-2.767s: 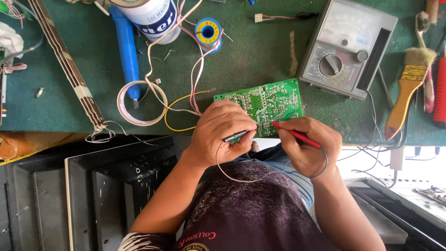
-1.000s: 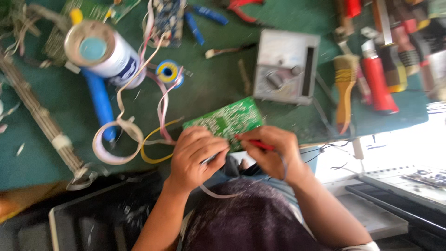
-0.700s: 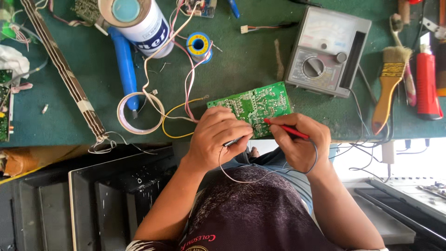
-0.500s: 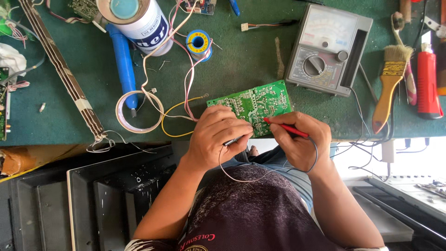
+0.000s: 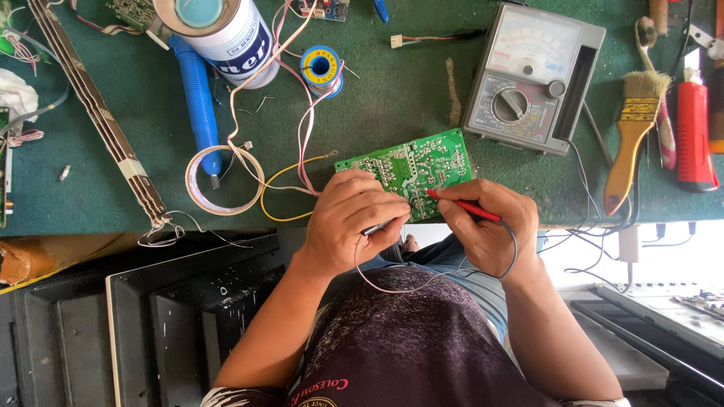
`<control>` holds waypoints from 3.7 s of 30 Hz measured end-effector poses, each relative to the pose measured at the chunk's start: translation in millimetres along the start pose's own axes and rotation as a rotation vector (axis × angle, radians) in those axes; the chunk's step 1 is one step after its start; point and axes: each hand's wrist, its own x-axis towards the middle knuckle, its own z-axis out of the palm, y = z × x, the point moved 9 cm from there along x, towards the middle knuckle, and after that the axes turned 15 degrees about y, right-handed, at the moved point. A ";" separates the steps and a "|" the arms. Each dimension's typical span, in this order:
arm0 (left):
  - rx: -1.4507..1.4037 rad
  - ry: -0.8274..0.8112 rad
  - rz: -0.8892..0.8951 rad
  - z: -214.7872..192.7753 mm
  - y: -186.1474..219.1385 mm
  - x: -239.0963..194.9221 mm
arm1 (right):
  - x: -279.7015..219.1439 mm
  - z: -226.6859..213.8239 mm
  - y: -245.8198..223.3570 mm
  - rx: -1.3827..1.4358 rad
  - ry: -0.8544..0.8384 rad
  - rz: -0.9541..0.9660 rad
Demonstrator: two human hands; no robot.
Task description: The person uses a multimeter to test various points on a green circuit board, moving the probes across different components. They then pick up a smaller brown circuit board, test it, and return to the green board. Finally, they handle a blue circuit board, connecting wires to it.
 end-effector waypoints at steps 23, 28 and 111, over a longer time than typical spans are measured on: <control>0.044 -0.058 0.028 6.4 5.1 7.9 | -1.4 -2.2 4.3 0.023 0.009 0.019; 0.033 -0.071 0.016 7.9 2.1 3.8 | -1.2 -1.8 6.1 0.052 0.026 0.031; 0.067 -0.035 -0.003 9.0 3.0 8.5 | -3.6 -6.3 5.0 0.278 -0.008 -0.051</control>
